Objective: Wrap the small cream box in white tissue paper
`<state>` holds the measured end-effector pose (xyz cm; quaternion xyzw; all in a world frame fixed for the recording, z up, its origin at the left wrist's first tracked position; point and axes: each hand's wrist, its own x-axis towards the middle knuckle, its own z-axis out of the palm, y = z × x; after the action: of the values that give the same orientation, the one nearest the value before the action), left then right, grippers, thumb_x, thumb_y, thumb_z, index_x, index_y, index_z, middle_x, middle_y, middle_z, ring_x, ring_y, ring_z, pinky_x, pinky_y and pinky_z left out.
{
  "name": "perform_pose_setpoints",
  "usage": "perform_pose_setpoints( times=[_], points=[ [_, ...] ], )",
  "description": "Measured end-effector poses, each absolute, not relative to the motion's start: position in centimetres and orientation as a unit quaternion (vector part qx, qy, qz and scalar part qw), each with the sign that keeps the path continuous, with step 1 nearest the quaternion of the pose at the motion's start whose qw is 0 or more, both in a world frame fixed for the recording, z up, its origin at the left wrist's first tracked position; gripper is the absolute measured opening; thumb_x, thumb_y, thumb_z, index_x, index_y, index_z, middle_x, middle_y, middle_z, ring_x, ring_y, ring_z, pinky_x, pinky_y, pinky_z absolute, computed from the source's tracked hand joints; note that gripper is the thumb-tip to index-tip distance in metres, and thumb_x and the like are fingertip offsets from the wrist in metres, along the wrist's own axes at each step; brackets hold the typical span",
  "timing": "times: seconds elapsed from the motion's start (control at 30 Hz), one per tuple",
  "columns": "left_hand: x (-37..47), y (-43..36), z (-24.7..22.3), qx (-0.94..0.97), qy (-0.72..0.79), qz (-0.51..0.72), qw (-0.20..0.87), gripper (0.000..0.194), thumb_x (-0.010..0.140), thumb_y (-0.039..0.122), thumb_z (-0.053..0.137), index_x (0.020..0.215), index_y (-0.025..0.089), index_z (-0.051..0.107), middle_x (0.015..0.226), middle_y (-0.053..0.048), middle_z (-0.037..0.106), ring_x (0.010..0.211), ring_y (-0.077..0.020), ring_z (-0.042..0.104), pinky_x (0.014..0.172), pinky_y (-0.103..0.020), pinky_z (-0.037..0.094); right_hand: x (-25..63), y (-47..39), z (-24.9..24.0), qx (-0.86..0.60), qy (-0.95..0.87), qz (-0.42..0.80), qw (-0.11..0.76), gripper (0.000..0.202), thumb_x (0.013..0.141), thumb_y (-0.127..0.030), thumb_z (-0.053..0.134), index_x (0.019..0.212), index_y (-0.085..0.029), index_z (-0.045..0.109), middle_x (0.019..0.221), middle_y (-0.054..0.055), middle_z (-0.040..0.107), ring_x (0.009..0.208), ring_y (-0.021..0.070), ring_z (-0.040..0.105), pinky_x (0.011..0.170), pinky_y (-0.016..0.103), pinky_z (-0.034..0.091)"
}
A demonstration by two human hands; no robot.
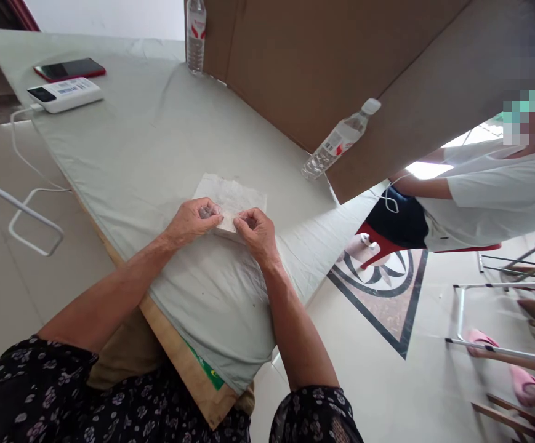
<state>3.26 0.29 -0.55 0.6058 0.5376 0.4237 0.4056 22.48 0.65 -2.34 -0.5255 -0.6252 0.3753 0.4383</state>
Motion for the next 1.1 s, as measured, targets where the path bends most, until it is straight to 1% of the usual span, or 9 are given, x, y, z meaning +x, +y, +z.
perform_pose_setpoints(
  times=[0.17,0.3,0.47,0.6,0.77,0.87,1.0,1.1],
  points=[
    [3.44,0.22,-0.32,0.587,0.540,0.426,0.427,0.030,0.066,0.045,0.072,0.075,0.018,0.063,0.070,0.001,0.061,0.062,-0.0113,0.048,0.058,-0.024,0.039,22.21,0.15,-1.97,-0.532,-0.615,0.376,0.444,0.019,0.079,-0.041,0.064,0.078,-0.024,0.057,0.074,-0.002,0.065,0.068,0.0139,0.058,0.069,0.029,0.047],
    [3.47,0.21,-0.06,0.587,0.544,0.426,0.422,0.027,0.065,0.042,0.071,0.075,0.018,0.063,0.069,0.002,0.060,0.062,-0.0112,0.048,0.057,-0.024,0.039,22.09,0.14,-1.89,-0.541,-0.606,0.376,0.445,0.020,0.078,-0.043,0.063,0.077,-0.024,0.056,0.074,-0.002,0.064,0.068,0.0139,0.057,0.069,0.030,0.047],
    [3.42,0.15,0.22,0.580,0.544,0.418,0.439,0.025,0.066,0.039,0.072,0.078,0.018,0.064,0.065,0.003,0.058,0.058,-0.0102,0.046,0.054,-0.023,0.037,21.97,0.22,-2.00,-0.542,-0.595,0.374,0.460,0.020,0.077,-0.044,0.064,0.081,-0.024,0.058,0.075,-0.002,0.064,0.069,0.0138,0.057,0.071,0.030,0.047],
    [3.42,0.15,0.29,0.584,0.541,0.417,0.439,0.024,0.068,0.038,0.071,0.079,0.019,0.063,0.063,0.005,0.055,0.055,-0.0097,0.044,0.053,-0.023,0.037,21.92,0.22,-1.99,-0.539,-0.595,0.382,0.457,0.020,0.078,-0.044,0.062,0.078,-0.025,0.057,0.071,-0.003,0.061,0.066,0.0135,0.055,0.067,0.029,0.046],
    [3.39,0.19,0.24,0.586,0.548,0.418,0.426,0.031,0.067,0.038,0.073,0.090,0.018,0.066,0.069,0.004,0.059,0.056,-0.0094,0.045,0.054,-0.023,0.039,21.79,0.16,-1.93,-0.546,-0.585,0.384,0.461,0.020,0.078,-0.044,0.061,0.076,-0.025,0.056,0.068,-0.004,0.059,0.063,0.0127,0.052,0.063,0.028,0.043],
    [3.37,0.14,0.22,0.589,0.550,0.413,0.423,0.031,0.069,0.038,0.073,0.092,0.019,0.067,0.069,0.004,0.059,0.058,-0.0100,0.046,0.054,-0.023,0.041,21.72,0.02,-1.85,-0.546,-0.582,0.387,0.461,0.019,0.078,-0.043,0.061,0.076,-0.024,0.056,0.067,-0.004,0.059,0.062,0.0125,0.051,0.061,0.028,0.042],
    [3.33,0.10,0.24,0.593,0.552,0.408,0.421,0.030,0.070,0.038,0.072,0.092,0.019,0.067,0.070,0.004,0.059,0.060,-0.0108,0.048,0.057,-0.023,0.043,21.68,-0.05,-1.99,-0.547,-0.582,0.384,0.464,0.019,0.080,-0.042,0.062,0.077,-0.024,0.056,0.069,-0.003,0.060,0.063,0.0127,0.052,0.063,0.027,0.043],
    [3.29,0.12,0.24,0.592,0.551,0.408,0.425,0.032,0.070,0.039,0.073,0.093,0.019,0.067,0.072,0.003,0.062,0.062,-0.0112,0.049,0.058,-0.024,0.044,21.77,0.22,-2.41,-0.547,-0.586,0.384,0.457,0.018,0.082,-0.042,0.061,0.082,-0.024,0.058,0.074,-0.002,0.064,0.067,0.0134,0.056,0.067,0.028,0.046]
  ],
)
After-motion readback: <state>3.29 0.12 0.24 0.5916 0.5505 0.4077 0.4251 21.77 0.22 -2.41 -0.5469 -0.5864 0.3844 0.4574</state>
